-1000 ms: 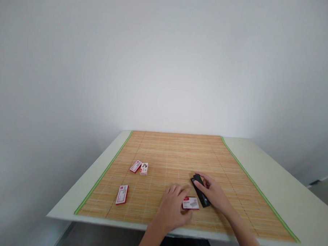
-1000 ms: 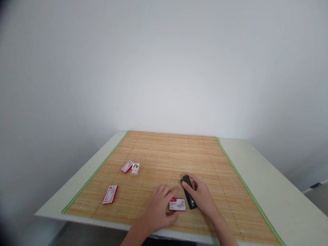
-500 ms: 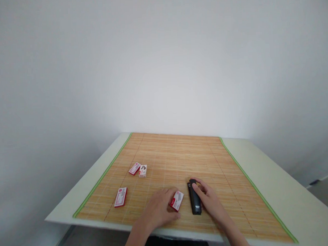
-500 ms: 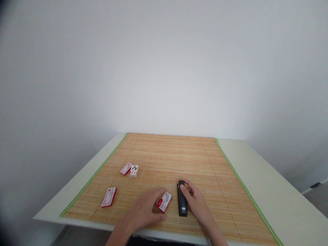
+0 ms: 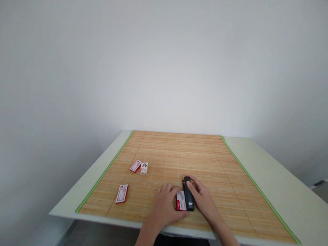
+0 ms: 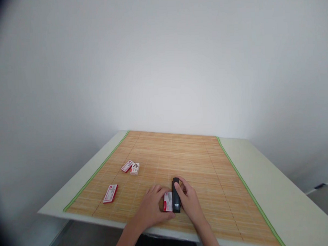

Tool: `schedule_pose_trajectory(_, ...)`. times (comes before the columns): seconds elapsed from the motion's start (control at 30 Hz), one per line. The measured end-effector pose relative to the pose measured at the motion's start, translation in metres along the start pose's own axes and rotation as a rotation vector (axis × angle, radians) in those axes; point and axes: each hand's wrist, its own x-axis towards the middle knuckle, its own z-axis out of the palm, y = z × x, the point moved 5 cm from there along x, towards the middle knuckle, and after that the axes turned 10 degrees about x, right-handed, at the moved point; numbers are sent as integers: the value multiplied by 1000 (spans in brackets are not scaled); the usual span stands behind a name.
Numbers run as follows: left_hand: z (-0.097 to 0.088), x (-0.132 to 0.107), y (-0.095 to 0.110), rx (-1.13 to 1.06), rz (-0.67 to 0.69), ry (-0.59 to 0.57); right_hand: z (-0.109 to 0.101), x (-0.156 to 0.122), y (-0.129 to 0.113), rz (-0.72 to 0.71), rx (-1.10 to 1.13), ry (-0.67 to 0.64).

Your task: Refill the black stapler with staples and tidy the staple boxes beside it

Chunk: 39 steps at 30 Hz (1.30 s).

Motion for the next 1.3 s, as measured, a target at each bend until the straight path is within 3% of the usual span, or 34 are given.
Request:
schedule_pose_trajectory(0.43, 4, 4, -3, 11, -5, -51, -1, -2, 2, -4, -27, 29)
schedule_pose_trajectory(0.67, 6, -2, -6, -33, -9, -62, -1, -7, 2, 72, 32, 45)
schedule_pose_trajectory(0.77, -18, -15, -28, -27, -78, 16, -4, -9, 4, 111, 93, 91)
schedule_pose_trajectory(0.9, -81, -51, -98, 210, -211, 231, -5, -11, 6, 131, 156, 102)
schedule_pose_trajectory(1.0, -115, -81, -156, 274, -242, 193, -5, -11, 6, 124, 167, 95)
schedule_pose_trajectory(1.1, -129, -98, -189, 202, -249, 60, -5, -11, 7, 113, 161, 77)
schedule_pose_trajectory(1.2, -129, -91, -184, 150, -259, 30, -5, -10, 8, 109, 152, 58)
schedule_pose_trajectory(1.3, -114, -64, -143, 68, -214, 31, -5, -10, 10, 119, 157, 68)
